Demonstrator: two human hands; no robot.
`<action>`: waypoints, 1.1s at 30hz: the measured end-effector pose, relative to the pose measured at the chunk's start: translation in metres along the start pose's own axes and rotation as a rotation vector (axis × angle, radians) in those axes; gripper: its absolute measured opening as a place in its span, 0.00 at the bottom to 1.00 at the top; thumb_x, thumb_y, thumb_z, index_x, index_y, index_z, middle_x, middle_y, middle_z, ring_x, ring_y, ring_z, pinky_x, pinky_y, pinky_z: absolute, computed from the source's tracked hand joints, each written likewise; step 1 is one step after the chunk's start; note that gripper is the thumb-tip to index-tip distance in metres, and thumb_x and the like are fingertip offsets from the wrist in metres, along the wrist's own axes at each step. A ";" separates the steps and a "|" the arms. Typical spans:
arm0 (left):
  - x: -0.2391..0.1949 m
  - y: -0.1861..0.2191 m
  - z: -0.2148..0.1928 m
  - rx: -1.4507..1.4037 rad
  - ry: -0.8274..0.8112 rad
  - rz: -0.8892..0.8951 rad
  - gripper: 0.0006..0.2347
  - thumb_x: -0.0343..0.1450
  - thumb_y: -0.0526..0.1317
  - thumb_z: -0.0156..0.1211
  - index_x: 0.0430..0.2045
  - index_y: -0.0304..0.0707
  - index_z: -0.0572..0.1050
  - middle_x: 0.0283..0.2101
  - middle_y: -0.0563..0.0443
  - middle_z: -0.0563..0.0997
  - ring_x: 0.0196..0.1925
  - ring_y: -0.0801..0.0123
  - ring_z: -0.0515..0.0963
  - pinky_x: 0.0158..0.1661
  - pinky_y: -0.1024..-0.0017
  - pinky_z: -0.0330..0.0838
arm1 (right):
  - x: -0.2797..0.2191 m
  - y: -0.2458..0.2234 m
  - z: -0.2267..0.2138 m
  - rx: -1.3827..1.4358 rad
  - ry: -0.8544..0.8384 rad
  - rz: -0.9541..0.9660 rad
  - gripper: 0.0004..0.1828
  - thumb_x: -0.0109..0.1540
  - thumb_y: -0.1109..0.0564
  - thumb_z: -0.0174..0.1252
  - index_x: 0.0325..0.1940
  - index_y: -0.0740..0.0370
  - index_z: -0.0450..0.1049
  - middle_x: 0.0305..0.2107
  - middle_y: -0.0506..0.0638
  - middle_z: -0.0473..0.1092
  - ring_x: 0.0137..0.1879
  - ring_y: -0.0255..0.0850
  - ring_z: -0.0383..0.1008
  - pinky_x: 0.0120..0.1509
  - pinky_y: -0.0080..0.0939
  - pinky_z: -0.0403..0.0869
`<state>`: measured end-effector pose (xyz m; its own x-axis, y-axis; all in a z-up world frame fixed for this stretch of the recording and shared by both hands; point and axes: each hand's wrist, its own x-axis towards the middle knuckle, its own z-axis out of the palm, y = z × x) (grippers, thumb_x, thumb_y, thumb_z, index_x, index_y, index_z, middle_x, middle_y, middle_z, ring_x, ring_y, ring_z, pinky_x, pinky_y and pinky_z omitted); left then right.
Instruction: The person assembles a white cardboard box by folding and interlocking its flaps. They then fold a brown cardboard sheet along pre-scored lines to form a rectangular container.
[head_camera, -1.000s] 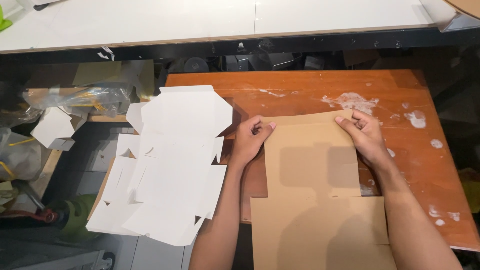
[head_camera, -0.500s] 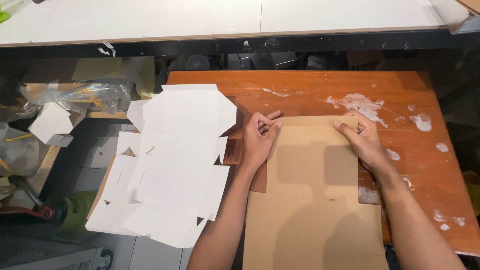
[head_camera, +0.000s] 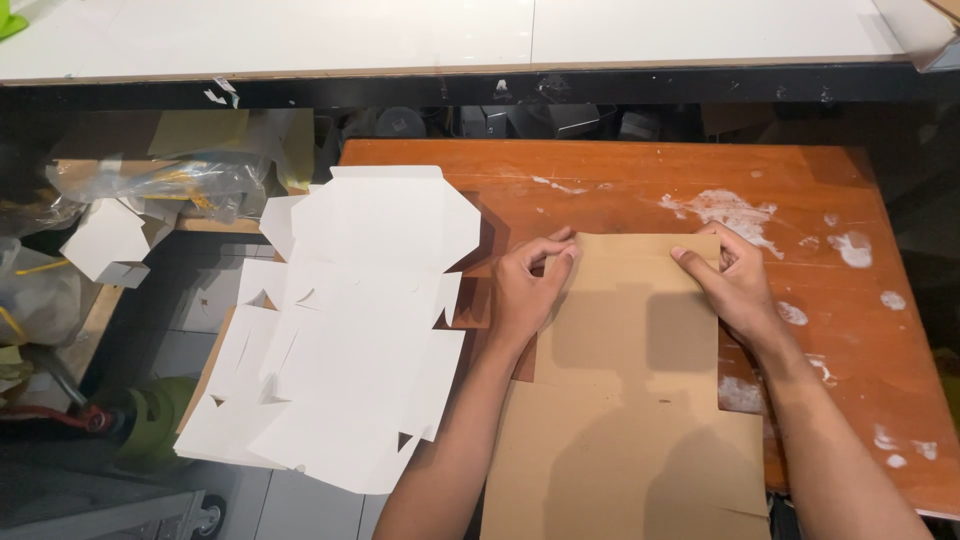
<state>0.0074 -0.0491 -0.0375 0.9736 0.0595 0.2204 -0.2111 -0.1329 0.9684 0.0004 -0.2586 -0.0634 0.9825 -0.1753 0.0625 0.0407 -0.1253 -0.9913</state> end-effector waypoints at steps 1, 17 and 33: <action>0.000 -0.001 0.000 -0.026 -0.049 -0.035 0.02 0.60 0.35 0.56 0.20 0.39 0.75 0.35 0.47 0.77 0.39 0.65 0.76 0.34 0.72 0.71 | 0.003 0.008 -0.002 -0.001 -0.002 -0.001 0.05 0.54 0.61 0.54 0.26 0.61 0.64 0.09 0.53 0.62 0.14 0.35 0.63 0.15 0.27 0.63; 0.017 -0.063 -0.001 -0.004 -0.206 -0.258 0.08 0.64 0.42 0.52 0.32 0.48 0.76 0.24 0.54 0.77 0.23 0.79 0.71 0.25 0.76 0.68 | -0.008 -0.027 0.013 0.022 -0.001 0.062 0.11 0.56 0.60 0.51 0.44 0.58 0.70 0.20 0.53 0.67 0.22 0.34 0.67 0.24 0.32 0.70; 0.010 -0.007 -0.009 -0.136 -0.139 -0.228 0.07 0.62 0.38 0.50 0.13 0.38 0.70 0.19 0.63 0.67 0.26 0.82 0.63 0.32 0.85 0.55 | 0.001 -0.001 -0.024 0.436 -0.350 0.275 0.34 0.55 0.47 0.35 0.64 0.60 0.45 0.49 0.56 0.57 0.52 0.44 0.58 0.55 0.42 0.57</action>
<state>0.0176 -0.0387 -0.0415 0.9978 -0.0643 -0.0136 0.0138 0.0026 0.9999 -0.0034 -0.2824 -0.0594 0.9658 0.1951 -0.1705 -0.2246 0.3026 -0.9263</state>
